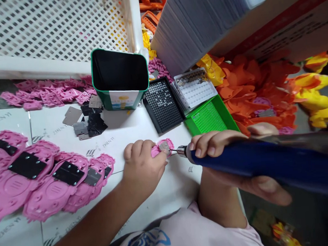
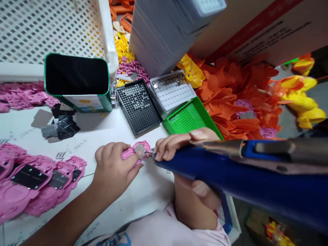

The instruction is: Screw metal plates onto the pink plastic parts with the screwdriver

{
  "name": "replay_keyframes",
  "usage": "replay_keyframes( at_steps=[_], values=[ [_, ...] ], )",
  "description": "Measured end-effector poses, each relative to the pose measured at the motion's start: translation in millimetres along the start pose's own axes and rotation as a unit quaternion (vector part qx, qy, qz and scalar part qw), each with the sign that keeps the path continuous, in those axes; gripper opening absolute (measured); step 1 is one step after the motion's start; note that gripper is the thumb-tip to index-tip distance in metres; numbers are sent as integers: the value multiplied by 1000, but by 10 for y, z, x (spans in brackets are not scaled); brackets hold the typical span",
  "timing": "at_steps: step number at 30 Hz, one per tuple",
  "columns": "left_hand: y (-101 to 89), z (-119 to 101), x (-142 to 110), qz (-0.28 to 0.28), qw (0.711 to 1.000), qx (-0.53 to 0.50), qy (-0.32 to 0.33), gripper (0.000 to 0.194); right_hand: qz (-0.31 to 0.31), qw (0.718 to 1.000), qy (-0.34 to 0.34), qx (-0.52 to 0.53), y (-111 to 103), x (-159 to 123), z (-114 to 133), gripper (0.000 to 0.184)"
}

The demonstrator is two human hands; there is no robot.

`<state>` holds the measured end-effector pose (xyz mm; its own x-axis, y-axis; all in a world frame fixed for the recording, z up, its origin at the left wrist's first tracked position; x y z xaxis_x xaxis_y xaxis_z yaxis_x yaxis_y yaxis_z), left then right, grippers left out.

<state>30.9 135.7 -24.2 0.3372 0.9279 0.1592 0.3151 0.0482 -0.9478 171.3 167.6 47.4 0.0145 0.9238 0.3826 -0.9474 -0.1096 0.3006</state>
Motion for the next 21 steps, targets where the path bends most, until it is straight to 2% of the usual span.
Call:
replay_keyframes(
  at_steps=[4,8,14,18,19,21],
  values=[
    [21,-24,-5,11,1000,26,5,18,16,999,-13,24,14,-29,-26,48],
    [63,-28,-35,48,999,7,-3,17,21,997,12,71,-8,12,-126,33],
    [-14,-35,-126,40,999,25,20,24,-40,993,-14,111,-90,86,18,39],
    [-161,-68,-215,29,998,50,3,28,-92,990,3,106,-183,118,129,34],
    [-227,-75,-248,24,998,56,-2,30,-120,987,4,105,-222,110,145,33],
    [-409,-61,-345,7,998,66,-6,32,-133,985,20,106,-238,82,139,39]
  ],
)
Point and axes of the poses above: each hand's wrist, its own x-axis towards the middle knuckle, its own y-axis out of the palm, z = x × y, the point moved 6 cm from there along x, towards the middle knuckle, and after that the axes turned 14 degrees about x, right-handed, at the moved point
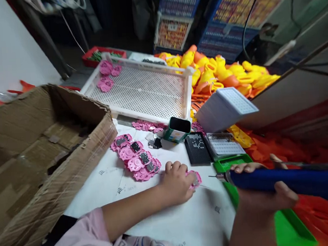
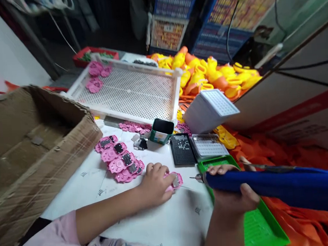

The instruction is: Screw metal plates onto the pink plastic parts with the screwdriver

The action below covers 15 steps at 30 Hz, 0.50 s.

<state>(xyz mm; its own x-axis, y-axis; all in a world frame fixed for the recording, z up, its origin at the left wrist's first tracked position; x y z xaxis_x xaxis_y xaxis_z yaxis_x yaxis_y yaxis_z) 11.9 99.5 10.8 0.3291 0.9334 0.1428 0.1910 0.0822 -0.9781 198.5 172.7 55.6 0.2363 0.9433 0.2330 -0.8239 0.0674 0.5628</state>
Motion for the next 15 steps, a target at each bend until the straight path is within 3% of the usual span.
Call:
replay_keyframes(
  at_steps=[3,7,9,11,15],
  values=[
    [-342,212,-282,-34,999,10,-29,39,1,1000,5,17,-21,-95,-27,41],
    [-681,646,-944,-81,994,26,-75,42,41,998,30,49,-47,-244,-84,41],
    [-717,845,-1310,-107,989,29,-97,43,60,995,47,68,-71,-280,-110,43],
    [-634,1027,-1603,-87,986,53,-136,48,77,992,60,84,-88,-290,-132,46],
    [-467,1253,-1861,-51,974,102,-194,48,93,986,80,111,-81,-291,-174,47]
  ],
)
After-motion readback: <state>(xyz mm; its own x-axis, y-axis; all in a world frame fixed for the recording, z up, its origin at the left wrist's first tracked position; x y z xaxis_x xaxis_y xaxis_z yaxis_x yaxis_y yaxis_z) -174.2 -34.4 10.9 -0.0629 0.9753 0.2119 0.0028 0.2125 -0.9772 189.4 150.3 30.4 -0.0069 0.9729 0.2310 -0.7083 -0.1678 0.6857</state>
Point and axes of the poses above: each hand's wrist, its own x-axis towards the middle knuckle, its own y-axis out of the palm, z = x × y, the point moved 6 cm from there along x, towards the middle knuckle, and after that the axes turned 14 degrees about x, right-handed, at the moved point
